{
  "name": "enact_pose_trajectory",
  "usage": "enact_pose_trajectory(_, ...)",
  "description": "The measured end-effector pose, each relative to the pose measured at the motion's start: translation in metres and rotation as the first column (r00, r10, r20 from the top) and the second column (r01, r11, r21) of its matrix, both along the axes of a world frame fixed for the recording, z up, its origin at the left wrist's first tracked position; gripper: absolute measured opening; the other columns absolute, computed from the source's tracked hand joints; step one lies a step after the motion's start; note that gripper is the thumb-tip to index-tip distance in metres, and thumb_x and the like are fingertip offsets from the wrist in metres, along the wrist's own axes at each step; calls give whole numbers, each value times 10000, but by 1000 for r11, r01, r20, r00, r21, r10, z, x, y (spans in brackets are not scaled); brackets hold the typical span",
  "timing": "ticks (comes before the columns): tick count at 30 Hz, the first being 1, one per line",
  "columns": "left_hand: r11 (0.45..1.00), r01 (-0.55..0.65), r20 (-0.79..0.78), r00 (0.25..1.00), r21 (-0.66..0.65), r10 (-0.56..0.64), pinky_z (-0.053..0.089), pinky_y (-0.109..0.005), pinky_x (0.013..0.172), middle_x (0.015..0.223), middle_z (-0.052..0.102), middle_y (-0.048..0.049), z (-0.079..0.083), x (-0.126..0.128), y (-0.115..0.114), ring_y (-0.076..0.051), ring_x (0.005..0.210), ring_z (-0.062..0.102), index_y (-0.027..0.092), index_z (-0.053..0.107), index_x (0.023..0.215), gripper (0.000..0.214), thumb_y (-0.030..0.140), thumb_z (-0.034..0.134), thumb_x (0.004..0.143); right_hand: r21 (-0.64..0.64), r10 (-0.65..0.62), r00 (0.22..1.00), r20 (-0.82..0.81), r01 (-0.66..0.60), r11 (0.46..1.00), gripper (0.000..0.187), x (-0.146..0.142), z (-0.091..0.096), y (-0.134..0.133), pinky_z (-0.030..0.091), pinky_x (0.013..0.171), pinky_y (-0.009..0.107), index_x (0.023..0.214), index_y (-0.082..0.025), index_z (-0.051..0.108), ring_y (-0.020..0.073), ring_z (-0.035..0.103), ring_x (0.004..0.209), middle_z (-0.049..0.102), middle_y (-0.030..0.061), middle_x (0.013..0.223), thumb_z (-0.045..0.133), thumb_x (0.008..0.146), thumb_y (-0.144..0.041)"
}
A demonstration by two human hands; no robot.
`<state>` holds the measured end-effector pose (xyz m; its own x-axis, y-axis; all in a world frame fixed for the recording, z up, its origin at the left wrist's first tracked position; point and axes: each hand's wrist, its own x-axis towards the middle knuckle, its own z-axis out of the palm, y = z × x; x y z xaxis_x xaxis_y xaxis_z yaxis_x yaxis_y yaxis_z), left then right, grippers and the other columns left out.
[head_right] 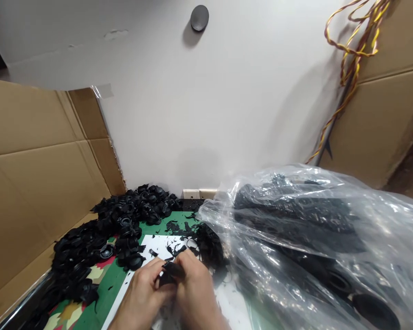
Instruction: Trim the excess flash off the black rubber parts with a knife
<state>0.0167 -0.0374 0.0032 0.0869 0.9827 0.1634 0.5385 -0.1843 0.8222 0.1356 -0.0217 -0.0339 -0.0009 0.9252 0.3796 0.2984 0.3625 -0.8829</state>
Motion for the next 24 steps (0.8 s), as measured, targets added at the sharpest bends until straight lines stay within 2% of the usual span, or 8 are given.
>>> enact_pose_trajectory(4,970,-173,90,983,173,159,375,-294,585,641,634,-48,-15,10,-19,-238,626,559,260,710,652,146,135,633,641,-39,-98,995,15,99,994,189,2,4,9,331,478,240,521,-238,344,149,447,502,457,-25,519,426,690,-214)
enact_pose_trajectory(7,971,-83,273,962,222,20,378,-278,511,579,612,-36,-22,11,-32,-196,536,526,255,682,558,72,235,707,623,-49,-220,976,9,220,974,170,16,4,21,354,504,269,567,-249,367,175,464,521,496,-6,540,403,731,-270)
enact_pose_trajectory(10,995,-90,528,847,30,61,405,-252,507,669,659,-39,-23,3,-29,-169,557,544,215,712,734,204,288,774,554,-43,-272,962,8,272,961,187,29,3,27,371,534,295,582,-248,407,196,487,545,540,15,562,431,747,-332)
enact_pose_trajectory(11,989,-95,573,807,-115,144,363,-220,451,578,628,-4,-24,-1,-26,-129,479,501,209,700,775,268,257,793,529,-34,-259,966,7,259,965,190,31,4,27,378,539,297,579,-244,427,199,497,550,554,20,571,450,741,-341)
enact_pose_trajectory(13,966,-71,614,760,-247,213,315,-185,402,479,588,32,-27,-7,-17,-81,387,438,180,671,802,343,231,814,494,-17,-207,978,6,207,978,194,31,5,24,396,541,295,573,-233,481,199,520,552,582,26,582,479,734,-342)
enact_pose_trajectory(16,956,-69,657,712,-284,247,343,-171,391,451,609,20,-30,-11,-10,-83,375,479,155,653,798,395,237,847,464,-3,-143,990,-4,143,990,177,30,7,19,446,587,303,653,-212,603,212,583,616,652,47,662,493,745,-317)
enact_pose_trajectory(20,963,-66,765,594,-261,248,452,-197,407,596,678,-34,-26,-7,-10,-168,515,644,145,653,823,454,349,866,477,26,-198,980,-33,199,980,193,34,9,15,472,702,335,816,-206,658,240,618,785,677,74,841,506,746,-302)
enact_pose_trajectory(24,942,44,833,483,-332,271,466,-201,354,639,675,-42,-21,-7,-8,-163,479,648,128,656,875,486,462,809,557,-16,-231,970,-72,230,973,214,38,12,11,456,698,337,785,-213,663,245,600,762,659,63,797,514,752,-362)
